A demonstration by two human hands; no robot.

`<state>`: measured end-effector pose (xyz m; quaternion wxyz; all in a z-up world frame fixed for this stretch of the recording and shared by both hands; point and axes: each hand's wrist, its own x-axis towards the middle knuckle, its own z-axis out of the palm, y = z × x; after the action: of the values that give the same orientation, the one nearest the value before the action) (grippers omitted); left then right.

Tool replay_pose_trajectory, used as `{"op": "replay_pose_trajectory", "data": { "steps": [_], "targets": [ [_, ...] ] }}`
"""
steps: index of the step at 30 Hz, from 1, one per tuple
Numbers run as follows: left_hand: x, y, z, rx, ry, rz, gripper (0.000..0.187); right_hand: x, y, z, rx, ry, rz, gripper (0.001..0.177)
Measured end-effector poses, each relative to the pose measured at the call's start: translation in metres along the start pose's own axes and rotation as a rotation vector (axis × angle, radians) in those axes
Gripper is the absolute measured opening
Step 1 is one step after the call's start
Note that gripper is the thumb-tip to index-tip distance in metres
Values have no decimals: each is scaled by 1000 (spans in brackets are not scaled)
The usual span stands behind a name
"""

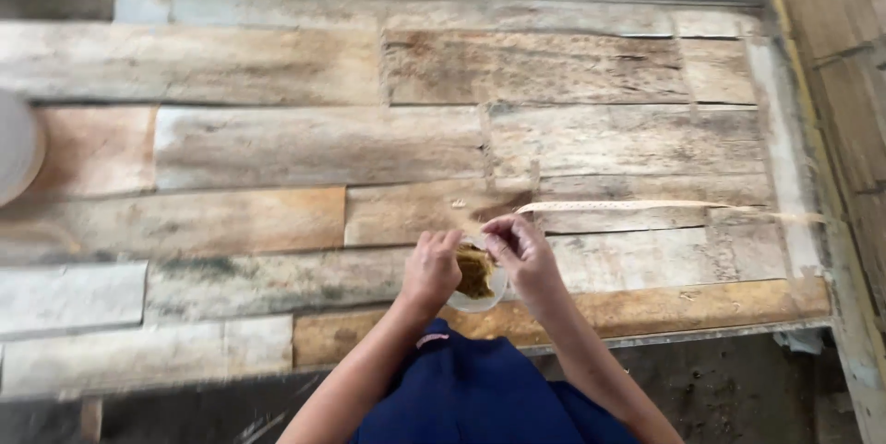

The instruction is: Applying adhesive to thin wooden strips and attaching them to a wooden surface, likely for sealing or construction.

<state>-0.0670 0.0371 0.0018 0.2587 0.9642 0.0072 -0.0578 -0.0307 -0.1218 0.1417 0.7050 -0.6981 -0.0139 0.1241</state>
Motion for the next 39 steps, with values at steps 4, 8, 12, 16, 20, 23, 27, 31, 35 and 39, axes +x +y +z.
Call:
{"op": "replay_pose_trajectory", "data": {
  "steps": [4,8,12,16,20,23,27,31,35,39],
  "targets": [
    [-47,-2,-54,-24,28,-152,33,-18,-22,5,-34,-72,18,14],
    [-76,-36,-78,-23,78,-286,33,-26,-27,19,-47,-88,-7,11],
    [-95,-85,-115,-50,113,-425,33,-28,-28,51,-19,-103,-13,9],
    [-108,-133,-162,-66,190,-480,33,-29,-26,106,10,-103,-10,9],
    [-113,-196,-192,-29,253,-410,36,-32,-17,181,-127,-94,-40,18],
    [-117,-221,-220,5,339,-247,39,-34,-30,244,-256,-133,-111,21],
    [-122,-213,-237,-529,220,-53,71,-29,-33,304,-503,-139,-280,26],
    [-123,-199,-273,-1169,87,-123,79,-23,-32,339,-594,-124,-433,25],
    [-126,-198,-300,-1380,170,-211,53,-21,-39,361,-649,-126,-523,23],
    [-125,-215,-288,-1563,178,-287,50,-9,-46,364,-721,-157,-636,32]
  ]
}}
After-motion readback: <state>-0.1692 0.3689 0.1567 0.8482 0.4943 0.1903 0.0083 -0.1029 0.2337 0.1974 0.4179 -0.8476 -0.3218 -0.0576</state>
